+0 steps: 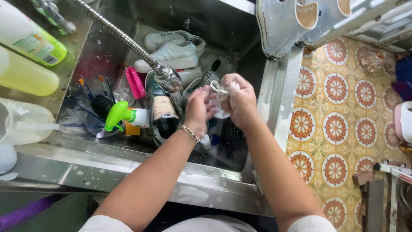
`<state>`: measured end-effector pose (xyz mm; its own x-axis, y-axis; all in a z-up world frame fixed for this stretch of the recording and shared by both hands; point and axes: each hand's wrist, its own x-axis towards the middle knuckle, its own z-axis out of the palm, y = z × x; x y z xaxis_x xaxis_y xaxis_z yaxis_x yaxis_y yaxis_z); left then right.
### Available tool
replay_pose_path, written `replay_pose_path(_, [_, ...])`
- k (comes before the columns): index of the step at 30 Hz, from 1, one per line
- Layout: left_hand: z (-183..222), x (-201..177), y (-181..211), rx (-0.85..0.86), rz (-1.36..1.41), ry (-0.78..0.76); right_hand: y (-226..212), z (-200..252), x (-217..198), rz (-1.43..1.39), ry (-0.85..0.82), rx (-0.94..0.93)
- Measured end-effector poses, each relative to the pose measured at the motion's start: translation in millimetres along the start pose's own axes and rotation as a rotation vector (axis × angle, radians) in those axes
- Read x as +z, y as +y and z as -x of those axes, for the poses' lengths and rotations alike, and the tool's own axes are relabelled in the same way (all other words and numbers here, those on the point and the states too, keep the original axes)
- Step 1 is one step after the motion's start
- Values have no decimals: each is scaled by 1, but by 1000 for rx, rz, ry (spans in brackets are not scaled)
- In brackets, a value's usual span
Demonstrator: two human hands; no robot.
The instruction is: Cleaning a sneaker and its laces in a sink using a brush and soap.
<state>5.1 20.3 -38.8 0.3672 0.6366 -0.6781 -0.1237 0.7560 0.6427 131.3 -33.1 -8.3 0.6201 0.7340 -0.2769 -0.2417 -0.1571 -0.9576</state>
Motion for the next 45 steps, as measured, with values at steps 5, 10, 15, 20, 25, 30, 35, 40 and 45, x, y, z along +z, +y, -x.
replay_pose_path(5, [22,5,8,-193,174,-229,-22,36,54,-208,315,139])
replay_pose_path(10, [30,4,27,-133,249,-381,43,52,49,250,141,-235])
replay_pose_path(15, [-13,8,-44,111,84,-383,97,-5,3,-512,-266,-690])
replay_pose_path(20, [32,2,36,-89,648,-588,16,93,57,321,-142,-544])
replay_pose_path(25, [30,6,-10,-120,596,-591,26,30,9,852,-233,-741])
replay_pose_path(30, [-11,-10,-14,-153,528,-608,46,55,19,1008,-120,-775])
replay_pose_path(35, [-11,4,-62,-171,475,-584,11,21,11,690,-395,-731])
replay_pose_path(40, [-74,-15,-82,-183,279,-298,112,37,-65,1139,42,-769])
replay_pose_path(45, [-115,-54,-44,-46,321,369,152,56,-74,1451,-10,-599])
